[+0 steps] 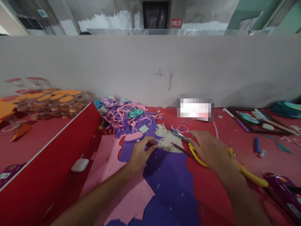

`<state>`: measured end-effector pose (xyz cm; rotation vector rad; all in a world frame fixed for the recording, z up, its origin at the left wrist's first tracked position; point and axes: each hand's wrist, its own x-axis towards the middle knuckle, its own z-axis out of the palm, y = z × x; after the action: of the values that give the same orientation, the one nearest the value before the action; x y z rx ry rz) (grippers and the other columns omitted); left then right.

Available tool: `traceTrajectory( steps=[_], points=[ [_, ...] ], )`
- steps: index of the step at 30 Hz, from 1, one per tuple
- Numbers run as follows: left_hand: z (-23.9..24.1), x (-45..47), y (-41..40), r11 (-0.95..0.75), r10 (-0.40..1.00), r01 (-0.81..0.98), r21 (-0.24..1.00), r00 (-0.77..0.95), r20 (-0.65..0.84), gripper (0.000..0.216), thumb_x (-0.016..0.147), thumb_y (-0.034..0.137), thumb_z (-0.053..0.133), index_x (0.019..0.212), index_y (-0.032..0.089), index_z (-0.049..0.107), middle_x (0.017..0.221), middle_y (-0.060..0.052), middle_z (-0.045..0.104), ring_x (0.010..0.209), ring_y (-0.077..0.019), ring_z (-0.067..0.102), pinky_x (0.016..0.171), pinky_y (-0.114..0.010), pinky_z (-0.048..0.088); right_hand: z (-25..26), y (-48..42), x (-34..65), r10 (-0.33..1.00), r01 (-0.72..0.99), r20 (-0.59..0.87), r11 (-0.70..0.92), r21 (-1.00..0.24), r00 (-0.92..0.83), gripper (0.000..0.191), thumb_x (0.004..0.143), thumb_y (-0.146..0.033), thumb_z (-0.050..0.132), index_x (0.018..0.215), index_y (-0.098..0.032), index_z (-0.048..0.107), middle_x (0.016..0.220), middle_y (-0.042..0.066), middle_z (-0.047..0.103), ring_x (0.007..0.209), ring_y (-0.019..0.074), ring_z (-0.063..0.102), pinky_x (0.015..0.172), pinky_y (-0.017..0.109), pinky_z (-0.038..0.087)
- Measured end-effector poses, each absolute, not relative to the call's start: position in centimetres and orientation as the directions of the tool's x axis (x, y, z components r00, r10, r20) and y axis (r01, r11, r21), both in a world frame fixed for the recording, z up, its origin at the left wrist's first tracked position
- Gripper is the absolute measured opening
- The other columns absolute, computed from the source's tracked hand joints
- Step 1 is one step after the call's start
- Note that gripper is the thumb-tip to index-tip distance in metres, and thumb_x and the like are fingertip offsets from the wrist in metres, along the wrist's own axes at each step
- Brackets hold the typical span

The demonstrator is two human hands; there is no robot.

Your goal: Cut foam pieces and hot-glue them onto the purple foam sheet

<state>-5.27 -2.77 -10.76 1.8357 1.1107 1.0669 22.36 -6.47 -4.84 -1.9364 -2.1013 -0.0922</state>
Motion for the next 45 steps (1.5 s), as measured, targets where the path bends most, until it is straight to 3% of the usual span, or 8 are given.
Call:
traceTrajectory(
  steps=[3, 5, 10, 13, 19, 25, 32, 45],
  points=[
    [-10.0, -5.4, -3.3, -0.542, 0.823, 0.37, 0.755, 0.415, 0.387, 0.013, 0.101, 0.023, 0.053, 0.094, 0.019, 0.064, 0.09, -0.003, 0.067, 0.084, -0.0149, 0.062, 0.079, -0.026, 0.048, -4.5, -6.5, 17.6, 0.883, 0.863, 0.39, 0.395, -0.316, -0.261, 0.026, 0.102, -0.035, 0.054, 0.119, -0.022, 0.069, 0.114, 0.012, 0.075, 0.103, 0.029, 0.07, 0.085, 0.039, 0.052],
    [-9.9, -5.4, -3.5, -0.628, 0.762, 0.364, 0.688, 0.468, 0.448, 0.017, 0.104, 0.023, 0.049, 0.097, 0.018, 0.064, 0.093, -0.005, 0.067, 0.087, -0.0152, 0.062, 0.08, -0.026, 0.049, -5.7, -6.5, 15.4, 0.851, 0.768, 0.383, 0.503, -0.397, -0.36, 0.029, 0.102, -0.04, 0.055, 0.119, -0.022, 0.068, 0.11, 0.011, 0.075, 0.101, 0.0292, 0.07, 0.086, 0.04, 0.052],
    [-11.3, -5.3, -3.5, -0.64, 0.766, 0.445, 0.626, 0.441, 0.469, 0.01, 0.101, 0.022, 0.054, 0.104, 0.02, 0.064, 0.094, -0.003, 0.07, 0.087, -0.0158, 0.065, 0.081, -0.027, 0.05, -10.7, -6.2, 13.8, 0.9, 0.53, 0.394, 0.431, -0.731, -0.187, 0.021, 0.101, -0.028, 0.05, 0.106, -0.022, 0.069, 0.104, 0.008, 0.076, 0.096, 0.0241, 0.071, 0.086, 0.036, 0.053],
    [-11.9, -5.3, -3.3, -0.665, 0.745, 0.463, 0.585, 0.464, 0.48, 0.011, 0.101, 0.024, 0.055, 0.097, 0.02, 0.065, 0.092, -0.002, 0.071, 0.086, -0.0158, 0.065, 0.08, -0.027, 0.05, -11.8, -6.0, 14.1, 0.931, 0.429, 0.323, 0.364, -0.827, -0.167, 0.017, 0.099, -0.03, 0.054, 0.096, -0.021, 0.068, 0.091, 0.005, 0.075, 0.084, 0.0217, 0.07, 0.076, 0.032, 0.052],
    [-11.9, -5.5, -3.2, -0.757, 0.653, 0.435, 0.487, 0.525, 0.546, 0.021, 0.104, 0.026, 0.05, 0.093, 0.019, 0.067, 0.089, -0.003, 0.071, 0.085, -0.0163, 0.066, 0.079, -0.027, 0.05, -11.6, -5.7, 14.3, 0.939, 0.381, 0.279, 0.337, -0.861, -0.201, 0.018, 0.097, -0.033, 0.058, 0.088, -0.021, 0.068, 0.083, 0.003, 0.071, 0.078, 0.0193, 0.066, 0.07, 0.028, 0.048],
    [-12.1, -5.6, -3.1, -0.681, 0.732, 0.514, 0.521, 0.453, 0.509, 0.015, 0.101, 0.027, 0.056, 0.109, 0.02, 0.066, 0.1, -0.005, 0.073, 0.094, -0.0186, 0.067, 0.085, -0.031, 0.051, -11.7, -5.5, 14.3, 0.926, 0.363, 0.337, 0.377, -0.852, -0.17, 0.021, 0.096, -0.034, 0.057, 0.085, -0.02, 0.068, 0.081, 0.003, 0.07, 0.075, 0.0186, 0.065, 0.069, 0.028, 0.047],
    [-11.2, -5.6, -3.0, -0.67, 0.742, 0.496, 0.553, 0.461, 0.486, 0.022, 0.104, 0.03, 0.049, 0.093, 0.02, 0.065, 0.09, -0.004, 0.069, 0.087, -0.0171, 0.065, 0.08, -0.03, 0.05, -11.1, -5.7, 14.4, 0.915, 0.341, 0.38, 0.403, -0.849, -0.134, 0.021, 0.097, -0.033, 0.057, 0.085, -0.02, 0.068, 0.082, 0.004, 0.071, 0.075, 0.018, 0.066, 0.069, 0.027, 0.049],
    [-11.1, -5.5, -3.3, -0.684, 0.729, 0.487, 0.544, 0.485, 0.483, 0.018, 0.103, 0.026, 0.05, 0.095, 0.019, 0.064, 0.092, -0.004, 0.068, 0.087, -0.0167, 0.063, 0.079, -0.029, 0.048, -11.8, -5.5, 14.3, 0.909, 0.338, 0.377, 0.417, -0.844, -0.18, 0.02, 0.097, -0.035, 0.058, 0.09, -0.019, 0.068, 0.086, 0.005, 0.071, 0.078, 0.0188, 0.066, 0.07, 0.028, 0.05]
  ],
)
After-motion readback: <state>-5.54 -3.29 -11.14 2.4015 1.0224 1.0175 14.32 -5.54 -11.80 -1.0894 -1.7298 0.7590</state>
